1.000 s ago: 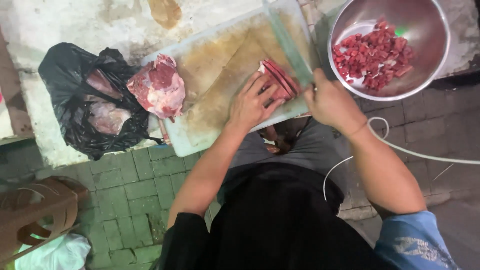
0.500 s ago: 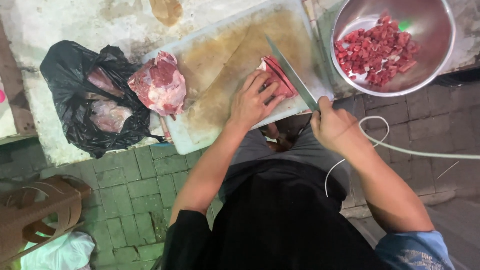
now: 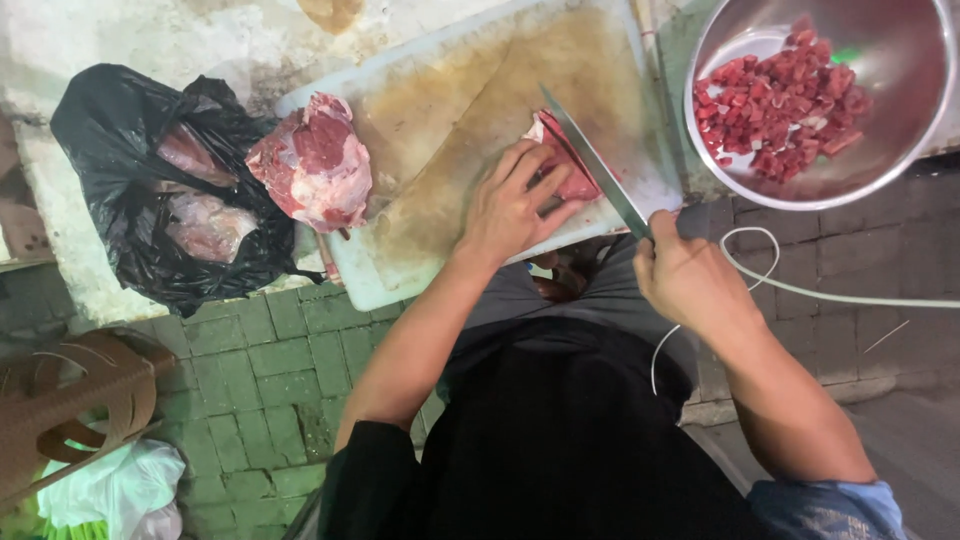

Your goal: Cutting raw meat into small cubes on a cutting board using a large knife

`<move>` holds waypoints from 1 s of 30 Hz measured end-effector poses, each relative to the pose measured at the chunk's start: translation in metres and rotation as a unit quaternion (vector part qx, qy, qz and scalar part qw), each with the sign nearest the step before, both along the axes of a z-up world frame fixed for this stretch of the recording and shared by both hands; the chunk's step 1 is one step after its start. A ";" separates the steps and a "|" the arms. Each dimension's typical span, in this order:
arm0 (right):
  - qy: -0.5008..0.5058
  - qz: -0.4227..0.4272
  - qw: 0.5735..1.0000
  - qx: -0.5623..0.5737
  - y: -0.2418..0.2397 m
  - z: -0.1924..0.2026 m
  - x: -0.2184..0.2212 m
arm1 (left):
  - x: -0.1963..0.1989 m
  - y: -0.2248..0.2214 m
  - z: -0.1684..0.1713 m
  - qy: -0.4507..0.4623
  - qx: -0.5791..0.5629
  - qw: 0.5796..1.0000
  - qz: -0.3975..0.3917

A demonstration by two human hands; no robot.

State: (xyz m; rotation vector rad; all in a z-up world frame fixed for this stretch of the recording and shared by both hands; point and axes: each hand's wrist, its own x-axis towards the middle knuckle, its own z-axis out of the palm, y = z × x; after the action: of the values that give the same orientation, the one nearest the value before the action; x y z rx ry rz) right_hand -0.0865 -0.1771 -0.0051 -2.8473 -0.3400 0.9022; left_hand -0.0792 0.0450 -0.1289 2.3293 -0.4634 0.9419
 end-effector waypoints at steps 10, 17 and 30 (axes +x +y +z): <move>0.042 0.025 0.998 -0.034 -0.020 -0.027 -0.013 | 0.003 -0.004 0.000 0.015 0.068 0.998 0.005; 0.107 0.018 0.992 -0.064 -0.027 -0.012 -0.013 | 0.009 0.006 0.002 0.083 0.169 0.982 -0.020; 0.070 0.008 0.997 -0.018 0.002 -0.035 0.012 | -0.016 0.057 0.015 0.087 0.176 0.976 -0.089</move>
State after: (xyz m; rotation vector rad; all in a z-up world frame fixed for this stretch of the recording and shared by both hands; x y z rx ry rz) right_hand -0.0742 -0.1749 -0.0398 -2.7973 -0.3352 1.1142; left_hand -0.0955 0.1021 -0.1137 2.6021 -0.8057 0.6021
